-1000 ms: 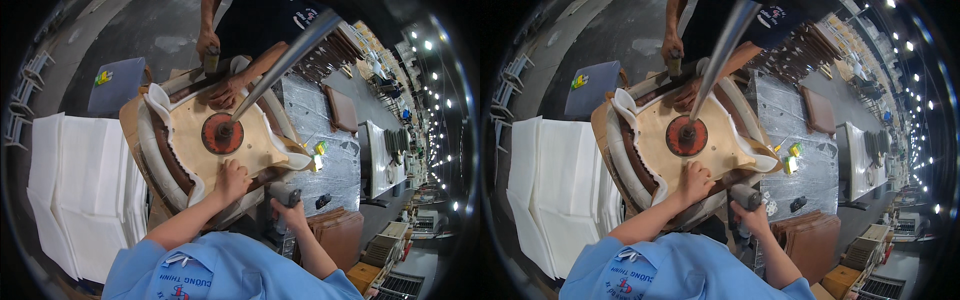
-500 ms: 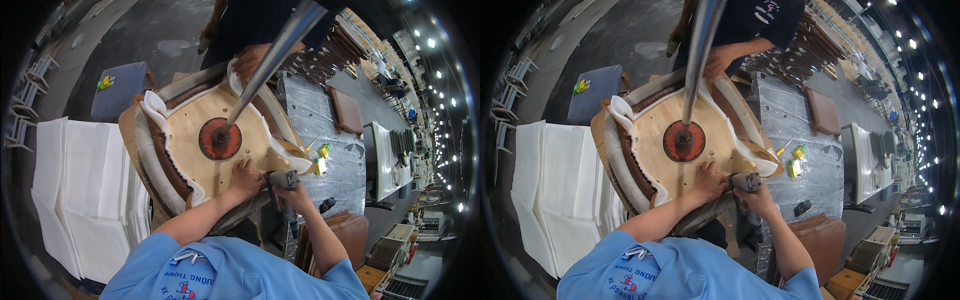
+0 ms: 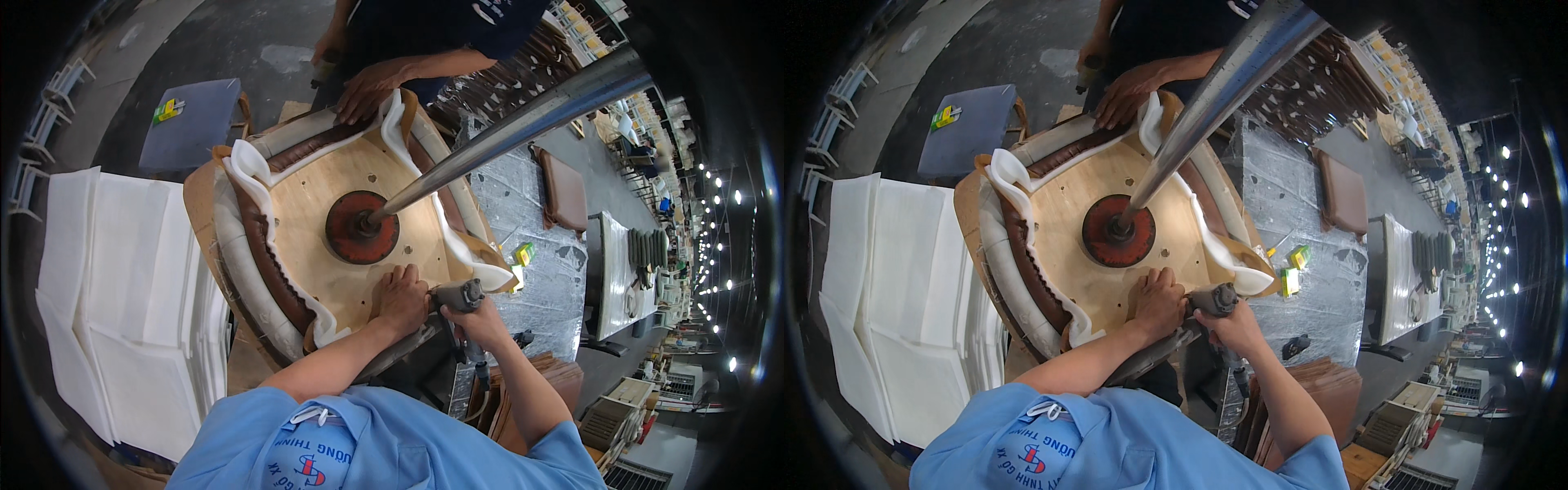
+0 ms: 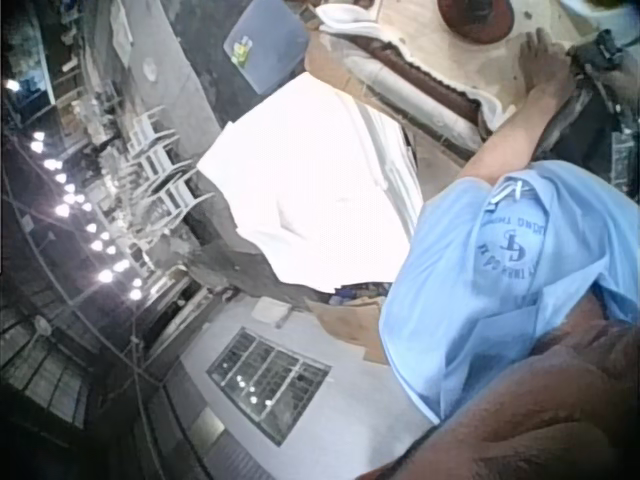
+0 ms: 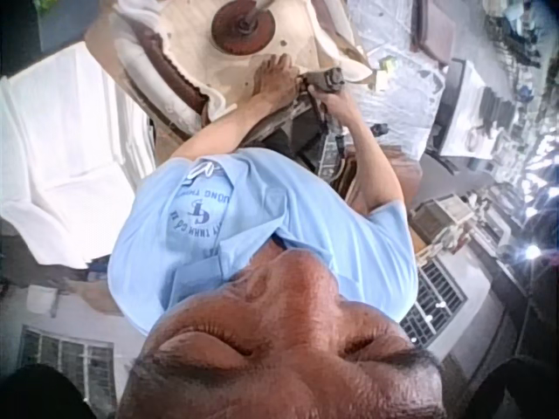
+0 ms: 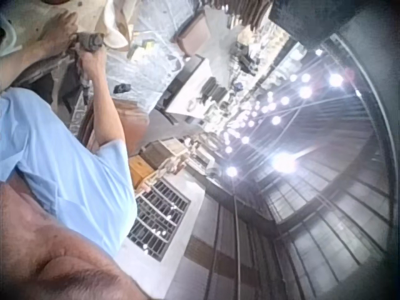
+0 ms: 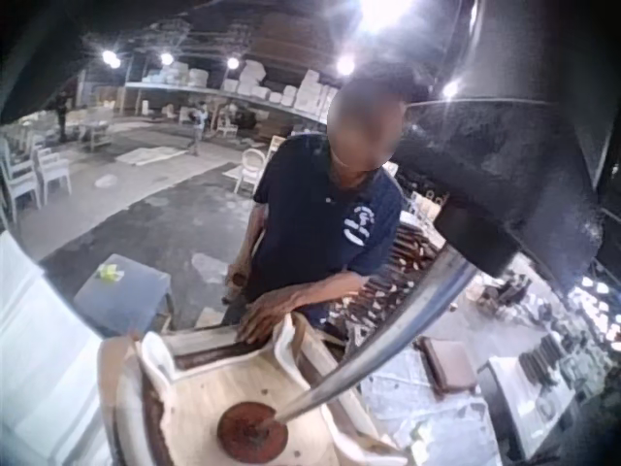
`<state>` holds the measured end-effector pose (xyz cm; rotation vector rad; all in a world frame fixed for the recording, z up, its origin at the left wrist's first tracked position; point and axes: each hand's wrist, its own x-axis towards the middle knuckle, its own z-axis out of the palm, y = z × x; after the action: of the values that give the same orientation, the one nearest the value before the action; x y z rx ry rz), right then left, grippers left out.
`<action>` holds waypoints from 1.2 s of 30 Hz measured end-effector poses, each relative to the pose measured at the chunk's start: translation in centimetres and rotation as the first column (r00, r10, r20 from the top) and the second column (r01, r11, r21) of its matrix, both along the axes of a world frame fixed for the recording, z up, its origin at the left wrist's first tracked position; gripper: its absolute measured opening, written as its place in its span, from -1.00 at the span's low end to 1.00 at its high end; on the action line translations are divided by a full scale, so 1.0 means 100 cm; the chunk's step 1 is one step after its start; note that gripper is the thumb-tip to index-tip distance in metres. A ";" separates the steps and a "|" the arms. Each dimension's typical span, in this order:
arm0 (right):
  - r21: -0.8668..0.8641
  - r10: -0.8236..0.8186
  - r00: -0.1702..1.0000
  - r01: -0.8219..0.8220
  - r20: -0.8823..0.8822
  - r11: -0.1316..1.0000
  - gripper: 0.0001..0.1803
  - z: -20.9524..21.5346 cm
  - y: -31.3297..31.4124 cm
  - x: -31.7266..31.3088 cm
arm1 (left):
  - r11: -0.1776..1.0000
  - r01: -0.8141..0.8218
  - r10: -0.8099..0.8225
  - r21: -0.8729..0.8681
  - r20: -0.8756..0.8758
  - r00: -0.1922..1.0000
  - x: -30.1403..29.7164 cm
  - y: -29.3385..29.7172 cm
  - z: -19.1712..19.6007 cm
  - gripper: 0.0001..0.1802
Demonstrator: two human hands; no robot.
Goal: The person staples white foam padding onto a wooden chair seat base using a staple gun while a coworker assists by applying adhesive. The person then flips the seat, places a brown cushion on top, and prepares the next unit by laying out a new foam sheet.
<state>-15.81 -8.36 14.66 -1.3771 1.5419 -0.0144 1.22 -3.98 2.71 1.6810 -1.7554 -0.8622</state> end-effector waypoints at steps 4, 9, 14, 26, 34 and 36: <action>-0.011 0.017 0.999 -0.018 -0.033 1.000 -0.71 0.005 -0.004 0.010 | 1.000 -0.010 0.011 -0.019 0.018 1.000 0.003 -0.002 0.001 -0.79; -0.142 0.067 0.997 -0.070 -0.025 0.987 -0.72 -0.004 -0.002 0.009 | 0.998 0.012 -0.007 -0.066 0.083 0.997 0.006 -0.001 0.004 -0.76; -0.059 -0.001 1.000 0.002 0.021 0.998 -0.72 -0.005 -0.007 -0.006 | 0.994 0.059 -0.049 -0.092 0.104 0.993 0.011 0.012 0.005 -0.76; -0.037 0.085 0.995 -0.087 -0.048 0.996 -0.69 0.013 0.003 0.020 | 0.997 -0.011 0.013 -0.072 0.028 1.000 0.010 0.013 0.000 -0.78; -0.054 0.080 0.996 -0.083 -0.051 0.995 -0.66 0.006 -0.001 0.011 | 0.991 0.089 -0.075 -0.100 0.139 0.987 0.027 0.020 0.007 -0.78; -0.032 0.084 0.996 -0.085 -0.028 0.996 -0.66 0.008 0.000 0.012 | 0.994 0.062 -0.054 -0.095 0.085 0.995 0.029 0.021 0.006 -0.77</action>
<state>-14.59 -8.32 15.41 -1.4730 1.5101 0.0304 4.13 -1.93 3.29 1.6303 -1.8783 -0.7297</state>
